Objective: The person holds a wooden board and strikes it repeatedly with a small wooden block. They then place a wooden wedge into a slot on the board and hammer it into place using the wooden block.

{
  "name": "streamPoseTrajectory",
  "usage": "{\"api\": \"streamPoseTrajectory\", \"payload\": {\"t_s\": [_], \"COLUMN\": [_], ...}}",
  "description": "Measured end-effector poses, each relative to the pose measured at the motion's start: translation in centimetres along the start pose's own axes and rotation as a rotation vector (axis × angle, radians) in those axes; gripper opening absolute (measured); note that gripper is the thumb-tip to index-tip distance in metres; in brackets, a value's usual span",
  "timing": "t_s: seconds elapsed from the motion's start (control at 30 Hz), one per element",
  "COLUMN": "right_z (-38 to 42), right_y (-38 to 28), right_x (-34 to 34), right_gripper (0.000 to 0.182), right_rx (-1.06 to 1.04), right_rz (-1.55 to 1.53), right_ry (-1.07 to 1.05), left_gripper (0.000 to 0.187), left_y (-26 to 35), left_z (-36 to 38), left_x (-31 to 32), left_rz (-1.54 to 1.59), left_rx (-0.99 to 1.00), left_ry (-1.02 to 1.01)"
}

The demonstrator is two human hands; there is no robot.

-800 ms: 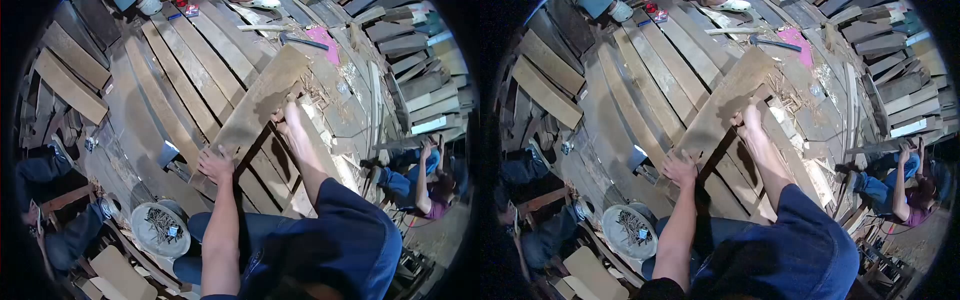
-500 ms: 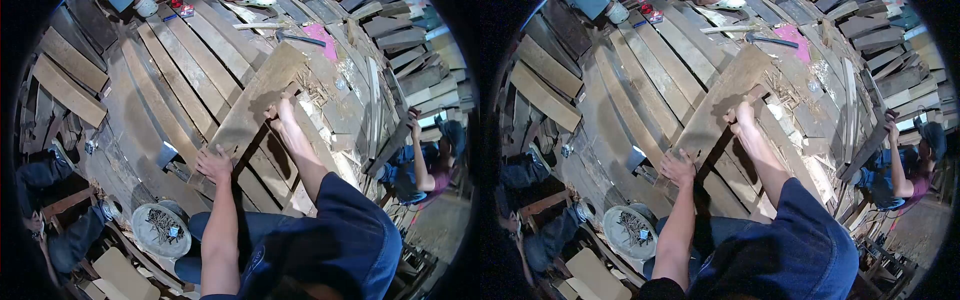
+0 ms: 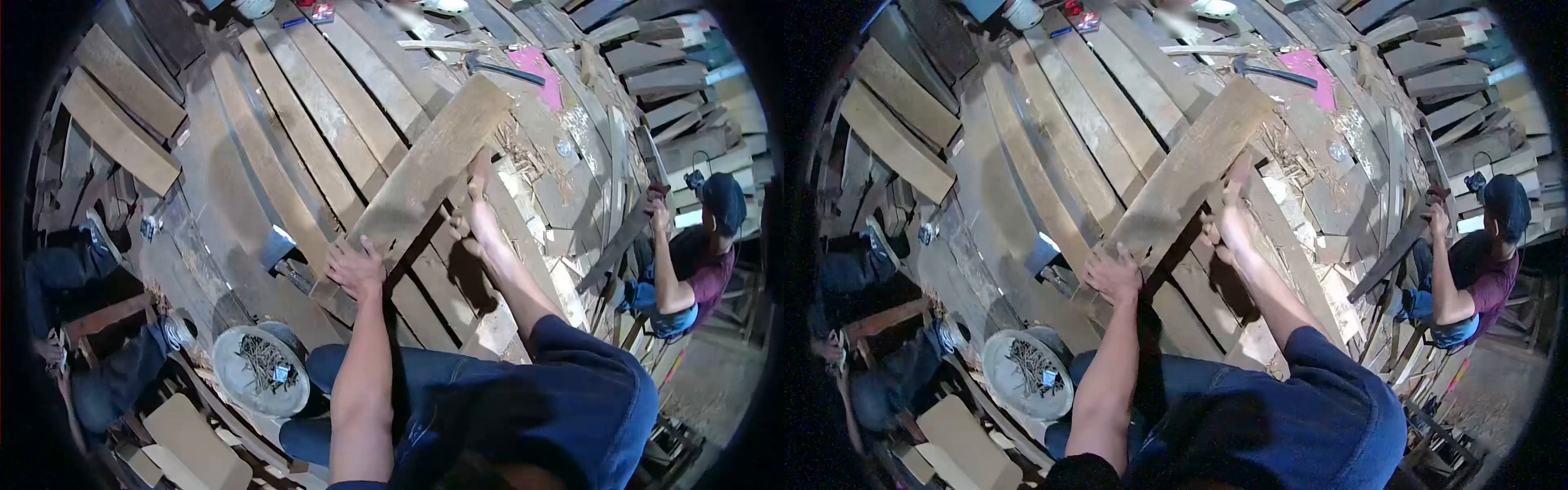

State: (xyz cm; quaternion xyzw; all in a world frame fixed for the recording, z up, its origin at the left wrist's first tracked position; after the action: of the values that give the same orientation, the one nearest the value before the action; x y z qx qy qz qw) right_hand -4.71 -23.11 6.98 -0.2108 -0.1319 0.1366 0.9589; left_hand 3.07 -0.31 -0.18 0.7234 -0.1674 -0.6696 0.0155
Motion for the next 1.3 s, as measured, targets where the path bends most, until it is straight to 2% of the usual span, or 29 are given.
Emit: {"api": "streamPoseTrajectory", "payload": {"t_s": [0.07,0.13,0.17,0.2,0.23,0.27,0.3,0.37,0.43,0.47,0.57,0.6,0.7,0.73,0.83,0.87,0.93,1.03,1.07,1.1,1.13,1.2,1.3], "right_z": [-0.7,0.7,1.4,1.1,0.0,1.2,1.1,-3.5,-1.3,0.8,4.5,3.1,6.6,5.3,-2.1,-4.4,-5.4,-4.9,-4.1,-3.5,-2.8,-2.5,-0.8], "right_y": [1.3,0.2,-0.5,-0.5,-0.9,-1.0,-1.5,-1.0,-1.0,-1.1,0.1,0.7,1.2,1.7,3.7,4.4,5.3,6.0,6.3,6.4,6.2,6.3,5.9], "right_x": [-3.6,-5.3,-6.2,-7.2,-8.2,-8.6,-9.3,-12.4,-11.1,-10.9,-10.6,-10.7,-10.5,-10.5,-10.3,-10.3,-9.9,-10.1,-10.4,-10.5,-10.3,-10.1,-10.0], "right_gripper": [0.039,0.039,0.041,0.046,0.05,0.053,0.052,0.051,0.051,0.05,0.05,0.049,0.053,0.054,0.058,0.058,0.059,0.055,0.051,0.052,0.054,0.051,0.051], "right_rx": [-0.01,-0.192,-0.18,-0.24,-0.202,-0.271,-0.44,-0.767,-0.851,-0.956,-0.958,-1.0,-1.033,-1.021,-0.969,-0.952,-0.889,-0.961,-1.111,-1.064,-1.019,-0.988,-1.088], "right_rz": [0.111,0.299,0.387,0.355,0.413,0.402,0.474,0.692,0.848,0.932,1.172,1.213,1.349,1.391,1.512,1.553,1.565,1.528,1.508,1.512,1.514,1.538,1.543], "right_ry": [-0.047,-0.026,0.074,0.071,0.115,0.091,0.01,0.078,0.063,0.049,0.054,0.035,-0.013,-0.041,-0.107,-0.119,-0.14,-0.106,-0.128,-0.112,-0.098,-0.057,-0.076], "left_gripper": [0.055,0.056,0.057,0.057,0.057,0.056,0.054,0.056,0.056,0.057,0.058,0.063,0.073,0.082,0.086,0.088,0.089,0.081,0.078,0.075,0.067,0.068,0.075], "left_y": [0.3,-0.1,0.1,0.3,0.2,-0.5,-0.5,0.3,0.3,-0.1,-2.6,-2.6,-5.5,-6.0,-5.1,-5.0,-5.0,-5.7,-6.7,-7.7,-8.2,-9.7,-11.7], "left_z": [-0.2,0.7,0.5,0.4,0.4,0.9,0.6,1.1,0.7,1.3,1.4,1.6,1.9,2.3,4.3,4.6,4.9,3.5,2.8,2.4,2.5,2.0,3.5], "left_x": [-0.7,-0.4,-0.2,-0.4,-0.6,0.6,1.3,-0.5,-1.0,-0.9,0.9,-0.6,2.1,1.5,-3.3,-3.1,-4.3,-6.2,-6.4,-6.4,-7.6,-9.5,-10.6], "left_rz": [0.019,0.029,0.043,0.066,0.088,0.094,0.103,0.127,0.146,0.147,0.245,0.352,0.292,0.308,0.314,0.243,0.194,0.185,0.204,0.224,0.165,0.15,0.224], "left_rx": [-0.015,0.006,0.013,0.012,0.01,0.006,-0.003,-0.014,-0.012,-0.002,0.085,0.074,0.191,0.168,0.27,0.229,0.272,0.311,0.322,0.332,0.353,0.296,0.199], "left_ry": [-0.064,-0.009,0.05,0.072,0.11,0.143,0.179,0.034,0.04,0.013,0.037,-0.012,0.011,-0.006,-0.009,-0.019,-0.031,-0.1,-0.119,-0.14,-0.066,-0.11,-0.139]}}
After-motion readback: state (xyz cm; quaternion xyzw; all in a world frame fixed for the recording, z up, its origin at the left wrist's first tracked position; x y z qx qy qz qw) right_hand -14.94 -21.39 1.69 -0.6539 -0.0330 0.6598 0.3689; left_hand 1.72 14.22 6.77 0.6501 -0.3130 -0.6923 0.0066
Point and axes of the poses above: each hand's wrist, its own z-axis away from the middle knuckle, its own x-axis out of the palm, y = z × x, the point moved 3 cm from there along -z, towards the middle knuckle, and after that the axes turned 9 degrees about x, right-handed, at the moved point
